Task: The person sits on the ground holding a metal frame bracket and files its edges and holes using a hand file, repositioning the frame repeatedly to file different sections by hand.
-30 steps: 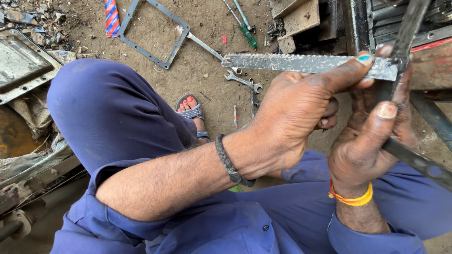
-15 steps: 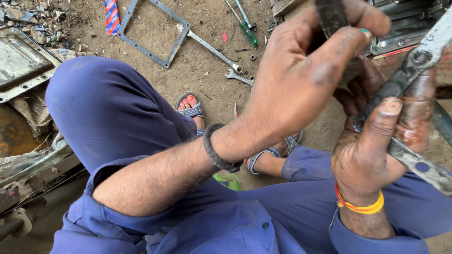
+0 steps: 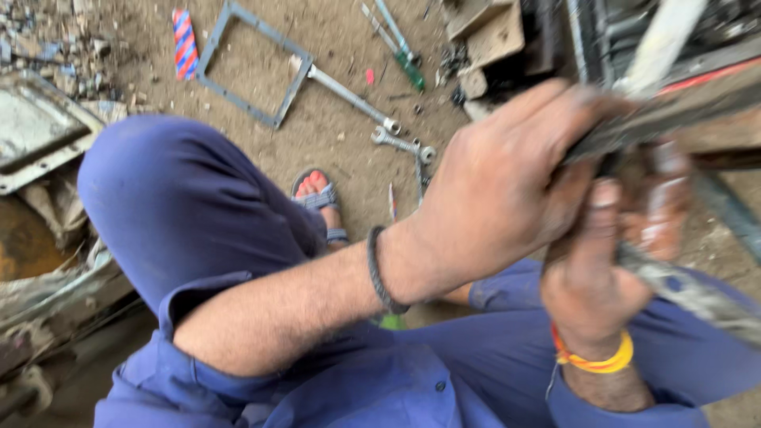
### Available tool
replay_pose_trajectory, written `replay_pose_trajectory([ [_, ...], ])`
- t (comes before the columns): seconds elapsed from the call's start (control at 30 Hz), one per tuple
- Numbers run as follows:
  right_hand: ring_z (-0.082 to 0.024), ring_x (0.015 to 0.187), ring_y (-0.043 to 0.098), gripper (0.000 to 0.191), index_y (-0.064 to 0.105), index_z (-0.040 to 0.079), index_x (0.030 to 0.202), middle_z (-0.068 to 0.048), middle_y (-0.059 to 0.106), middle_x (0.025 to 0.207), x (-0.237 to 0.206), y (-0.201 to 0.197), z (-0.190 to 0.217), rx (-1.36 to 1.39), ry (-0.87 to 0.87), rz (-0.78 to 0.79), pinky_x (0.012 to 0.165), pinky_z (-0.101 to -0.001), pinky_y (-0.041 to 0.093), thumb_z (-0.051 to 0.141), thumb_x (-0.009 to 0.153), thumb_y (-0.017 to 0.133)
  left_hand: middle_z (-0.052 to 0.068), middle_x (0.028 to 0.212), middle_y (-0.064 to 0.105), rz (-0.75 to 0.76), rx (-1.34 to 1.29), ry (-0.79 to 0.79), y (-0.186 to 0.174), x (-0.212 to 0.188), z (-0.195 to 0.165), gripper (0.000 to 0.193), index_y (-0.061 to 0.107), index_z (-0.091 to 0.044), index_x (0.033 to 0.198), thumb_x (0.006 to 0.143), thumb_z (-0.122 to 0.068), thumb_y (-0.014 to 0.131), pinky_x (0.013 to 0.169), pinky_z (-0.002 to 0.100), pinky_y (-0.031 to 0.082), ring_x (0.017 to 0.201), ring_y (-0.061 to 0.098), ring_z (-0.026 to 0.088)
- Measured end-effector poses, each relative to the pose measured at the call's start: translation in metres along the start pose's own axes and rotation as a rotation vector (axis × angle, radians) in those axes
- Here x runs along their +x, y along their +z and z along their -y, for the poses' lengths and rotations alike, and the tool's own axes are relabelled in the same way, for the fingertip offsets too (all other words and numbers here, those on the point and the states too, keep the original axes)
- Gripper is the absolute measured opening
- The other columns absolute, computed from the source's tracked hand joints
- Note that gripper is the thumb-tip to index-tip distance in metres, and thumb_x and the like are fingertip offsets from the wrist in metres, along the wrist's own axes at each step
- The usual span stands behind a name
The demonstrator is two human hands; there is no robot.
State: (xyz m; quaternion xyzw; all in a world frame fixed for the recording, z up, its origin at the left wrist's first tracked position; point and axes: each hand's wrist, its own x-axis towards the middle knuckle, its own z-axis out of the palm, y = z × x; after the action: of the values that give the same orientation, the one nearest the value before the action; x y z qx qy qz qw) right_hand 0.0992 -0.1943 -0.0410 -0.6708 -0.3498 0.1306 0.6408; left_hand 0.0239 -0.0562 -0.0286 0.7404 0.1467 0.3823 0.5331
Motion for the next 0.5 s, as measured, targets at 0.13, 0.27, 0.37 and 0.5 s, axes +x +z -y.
replay_pose_trajectory([
  [0.13,-0.020,0.147,0.047,0.044,0.032,-0.002,0.160,-0.016,0.047,0.158,-0.004,0.010,-0.004,-0.065,0.009,0.037,0.125,-0.0317,0.040,0.006,0.118,0.043,0.009,0.107,0.067,0.001,0.070,0.090,-0.010,0.000,0.002,0.028,0.059,-0.008,0.122,0.096,-0.005,0.068,0.080,0.035,0.059,0.094,0.071,0.028],
  [0.27,-0.024,0.148,0.049,0.042,0.036,-0.004,0.154,-0.017,0.048,0.158,-0.006,0.018,-0.008,-0.024,-0.005,-0.004,0.125,-0.0357,0.041,-0.001,0.113,0.043,0.012,0.104,0.067,0.041,0.112,0.062,-0.017,0.006,-0.003,0.038,0.056,-0.005,0.121,0.089,-0.012,0.074,0.078,0.039,0.058,0.093,0.071,0.032],
  [0.37,-0.023,0.145,0.051,0.042,0.038,-0.004,0.154,-0.017,0.052,0.154,-0.011,0.015,-0.010,0.046,0.047,0.024,0.124,-0.0346,0.042,-0.002,0.112,0.044,0.013,0.100,0.065,0.055,0.185,0.108,-0.020,0.009,-0.004,0.039,0.052,-0.003,0.122,0.092,-0.014,0.074,0.076,0.041,0.057,0.090,0.071,0.032],
  [0.5,-0.019,0.143,0.052,0.035,0.042,-0.004,0.152,-0.013,0.053,0.152,-0.011,0.005,-0.013,-0.002,-0.029,0.004,0.125,-0.0318,0.042,0.001,0.118,0.044,0.014,0.095,0.066,0.103,0.139,-0.004,-0.016,0.005,0.000,0.033,0.052,-0.004,0.118,0.096,-0.021,0.071,0.071,0.043,0.056,0.085,0.070,0.035],
])
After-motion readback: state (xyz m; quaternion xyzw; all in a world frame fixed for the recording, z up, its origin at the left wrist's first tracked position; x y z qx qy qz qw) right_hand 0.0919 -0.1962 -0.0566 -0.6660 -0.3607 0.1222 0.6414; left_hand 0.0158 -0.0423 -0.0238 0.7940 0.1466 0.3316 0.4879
